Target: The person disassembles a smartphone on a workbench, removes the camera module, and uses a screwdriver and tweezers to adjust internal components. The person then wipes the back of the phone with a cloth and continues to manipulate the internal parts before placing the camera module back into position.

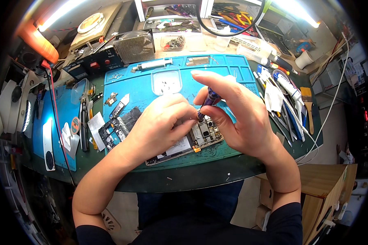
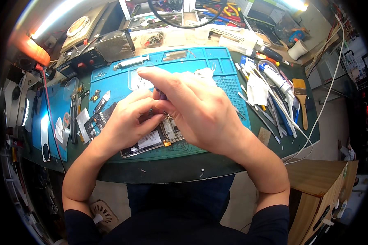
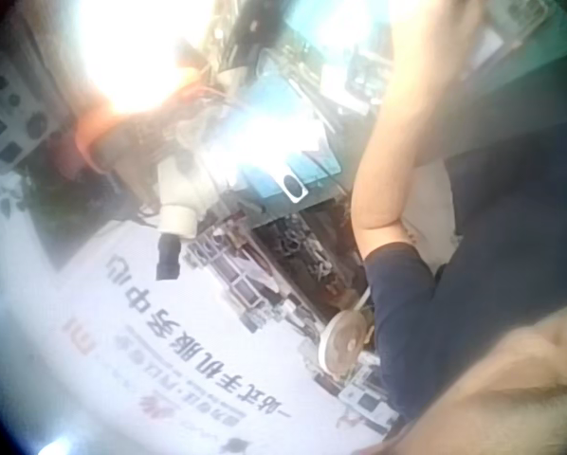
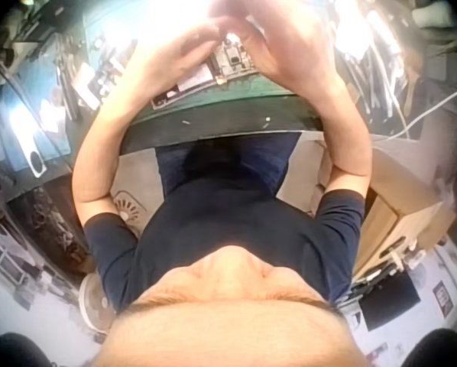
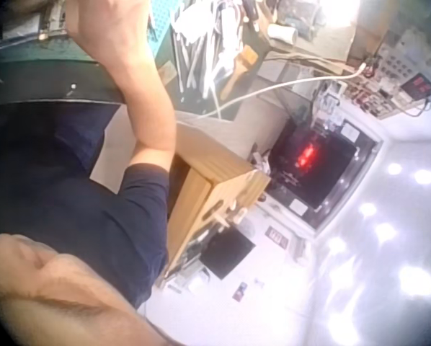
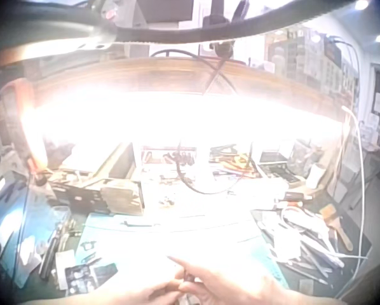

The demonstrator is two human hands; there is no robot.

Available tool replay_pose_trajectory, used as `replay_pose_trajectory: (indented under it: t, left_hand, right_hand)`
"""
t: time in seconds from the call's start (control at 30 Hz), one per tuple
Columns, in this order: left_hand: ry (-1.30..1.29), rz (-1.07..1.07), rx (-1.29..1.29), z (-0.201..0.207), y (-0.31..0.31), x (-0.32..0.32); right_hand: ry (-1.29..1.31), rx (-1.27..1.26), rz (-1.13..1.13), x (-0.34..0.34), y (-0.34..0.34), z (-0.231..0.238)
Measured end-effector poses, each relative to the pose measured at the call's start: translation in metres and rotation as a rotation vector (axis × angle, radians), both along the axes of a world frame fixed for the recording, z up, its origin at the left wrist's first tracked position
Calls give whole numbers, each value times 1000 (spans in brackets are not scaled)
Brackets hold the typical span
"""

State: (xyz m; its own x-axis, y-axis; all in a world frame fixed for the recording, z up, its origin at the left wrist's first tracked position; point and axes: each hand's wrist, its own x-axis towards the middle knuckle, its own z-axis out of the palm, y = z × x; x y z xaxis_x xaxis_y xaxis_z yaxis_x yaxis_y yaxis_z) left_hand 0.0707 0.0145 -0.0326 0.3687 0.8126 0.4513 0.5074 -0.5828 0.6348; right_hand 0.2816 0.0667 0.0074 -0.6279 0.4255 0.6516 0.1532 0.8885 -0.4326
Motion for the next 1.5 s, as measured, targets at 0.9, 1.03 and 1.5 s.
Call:
replay_pose_trajectory:
  t: [0.9, 1.03, 1.5]
  left_hand:
    - [37, -16, 29, -4, -1, -2]
    - [37, -7, 60, -4, -2, -1]
    - [248, 197, -83, 30, -13, -12]
  right_hand:
    - [-68, -110, 28, 3, -10, 14]
    - [-69, -122, 34, 4, -10, 14]
    - [-78, -141, -259, 22, 3, 19]
